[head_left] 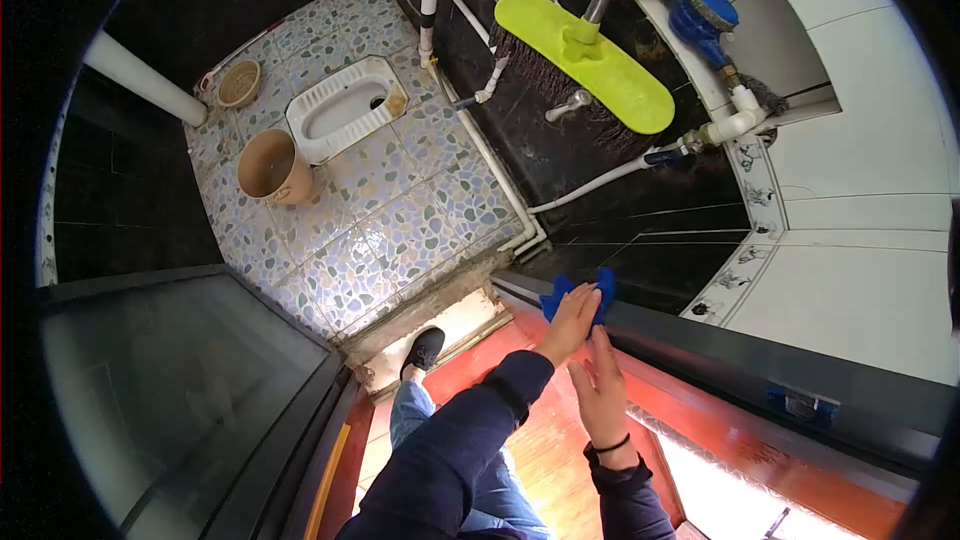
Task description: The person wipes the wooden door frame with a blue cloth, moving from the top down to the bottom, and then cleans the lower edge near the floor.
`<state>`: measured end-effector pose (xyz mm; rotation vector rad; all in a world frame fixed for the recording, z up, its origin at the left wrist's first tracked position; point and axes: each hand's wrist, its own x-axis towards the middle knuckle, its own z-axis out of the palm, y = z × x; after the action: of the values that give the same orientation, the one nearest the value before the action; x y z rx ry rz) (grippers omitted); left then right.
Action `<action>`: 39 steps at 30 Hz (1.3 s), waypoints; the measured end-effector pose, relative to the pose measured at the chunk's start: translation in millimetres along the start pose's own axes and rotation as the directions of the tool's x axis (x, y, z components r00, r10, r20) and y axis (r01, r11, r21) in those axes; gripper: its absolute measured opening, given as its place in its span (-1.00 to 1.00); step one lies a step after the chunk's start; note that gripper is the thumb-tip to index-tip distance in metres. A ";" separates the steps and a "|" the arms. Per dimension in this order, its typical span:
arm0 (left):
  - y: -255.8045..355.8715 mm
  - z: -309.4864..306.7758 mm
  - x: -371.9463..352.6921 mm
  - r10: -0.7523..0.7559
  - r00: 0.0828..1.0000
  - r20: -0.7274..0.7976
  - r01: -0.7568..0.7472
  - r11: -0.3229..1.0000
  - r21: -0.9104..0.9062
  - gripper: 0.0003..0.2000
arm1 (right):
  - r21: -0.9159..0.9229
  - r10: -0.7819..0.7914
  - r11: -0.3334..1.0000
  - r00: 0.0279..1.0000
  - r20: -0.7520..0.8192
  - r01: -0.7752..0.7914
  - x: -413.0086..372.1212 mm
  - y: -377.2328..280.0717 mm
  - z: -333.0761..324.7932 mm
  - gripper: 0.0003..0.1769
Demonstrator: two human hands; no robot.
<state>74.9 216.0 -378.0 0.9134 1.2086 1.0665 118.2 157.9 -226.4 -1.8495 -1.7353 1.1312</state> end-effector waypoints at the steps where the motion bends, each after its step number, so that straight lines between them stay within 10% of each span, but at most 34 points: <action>1: -6.9 -4.6 2.2 0.003 1.000 0.013 -0.003 1.000 0.019 -0.55 | 0.001 -0.006 1.000 1.000 0.006 0.006 5.3 8.3 7.8 -0.31; 8: -71.9 -5.9 25.1 -0.142 0.988 -0.059 0.137 0.988 -0.077 -0.52 | -0.006 -0.016 1.000 1.000 0.018 0.016 35.6 55.9 54.3 -0.26; 18: -13.6 -8.2 0.4 -0.130 0.991 -0.035 0.129 0.991 -0.035 -0.51 | 0.097 -0.059 0.993 0.997 -0.050 0.064 18.6 29.9 41.5 -0.33; 30: 136.6 1.5 -58.9 0.456 0.887 0.071 -0.449 0.888 -0.098 -0.58 | -0.114 -0.225 0.973 0.938 -0.263 0.201 -60.6 -59.7 -12.2 -0.18; 39: 42.9 -9.0 -21.0 0.184 0.983 0.017 -0.183 0.981 -0.057 -0.53 | -0.062 -0.084 0.995 0.980 -0.178 0.074 -5.3 -5.6 31.7 -0.34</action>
<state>59.3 207.1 -332.8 1.0057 1.0871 1.2276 91.2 145.9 -240.1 -1.8350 -1.7355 0.8645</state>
